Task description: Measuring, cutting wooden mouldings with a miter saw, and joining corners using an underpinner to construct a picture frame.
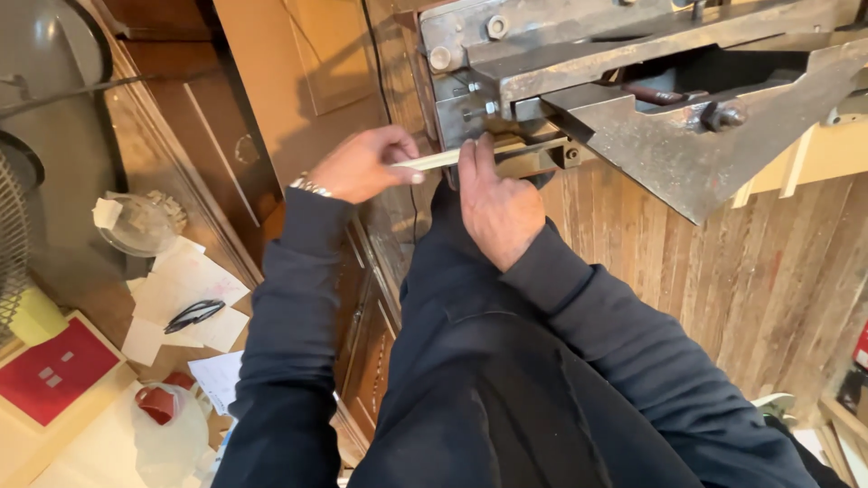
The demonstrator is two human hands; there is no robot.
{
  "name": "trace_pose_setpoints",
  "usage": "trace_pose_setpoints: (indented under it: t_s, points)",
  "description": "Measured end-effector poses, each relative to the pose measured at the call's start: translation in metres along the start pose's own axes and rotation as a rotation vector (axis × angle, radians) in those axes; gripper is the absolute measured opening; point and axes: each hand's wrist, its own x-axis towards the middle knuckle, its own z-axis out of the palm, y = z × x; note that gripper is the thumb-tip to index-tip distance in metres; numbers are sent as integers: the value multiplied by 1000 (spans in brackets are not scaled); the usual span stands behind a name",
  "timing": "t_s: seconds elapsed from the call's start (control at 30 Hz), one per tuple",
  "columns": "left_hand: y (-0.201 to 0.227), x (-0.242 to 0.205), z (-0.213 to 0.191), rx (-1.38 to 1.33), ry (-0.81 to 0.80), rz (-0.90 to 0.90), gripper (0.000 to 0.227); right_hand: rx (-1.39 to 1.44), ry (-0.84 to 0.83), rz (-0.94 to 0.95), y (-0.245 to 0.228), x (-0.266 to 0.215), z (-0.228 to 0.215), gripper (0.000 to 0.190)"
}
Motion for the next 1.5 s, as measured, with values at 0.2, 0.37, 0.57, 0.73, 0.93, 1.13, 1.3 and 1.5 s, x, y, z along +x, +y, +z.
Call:
trace_pose_setpoints:
  t_s: [0.2,0.37,0.57,0.73,0.93,1.13,1.3,1.5]
  points:
    - [-28,-4,-2,-213,-49,19,33,44,63,5,-1,5,-2,47]
    - [-21,1,-6,-148,-138,-19,37,-14,26,21,-4,4,-1,48]
    - [-16,4,-7,-180,-153,-93,38,1,6,40,-4,5,0,48]
    - [-17,4,-8,-168,-158,-103,38,22,14,59,-5,5,-1,45]
    - [-15,5,-7,-199,-167,-118,37,10,26,70,-5,5,-1,45]
    - [-18,5,-6,-210,-163,-124,37,20,0,70,-5,8,-7,44]
    - [-17,5,-7,-180,-168,-130,38,74,22,52,-2,9,-8,39]
    - [-13,5,-7,-200,-167,-125,38,146,-6,47,1,8,-6,40]
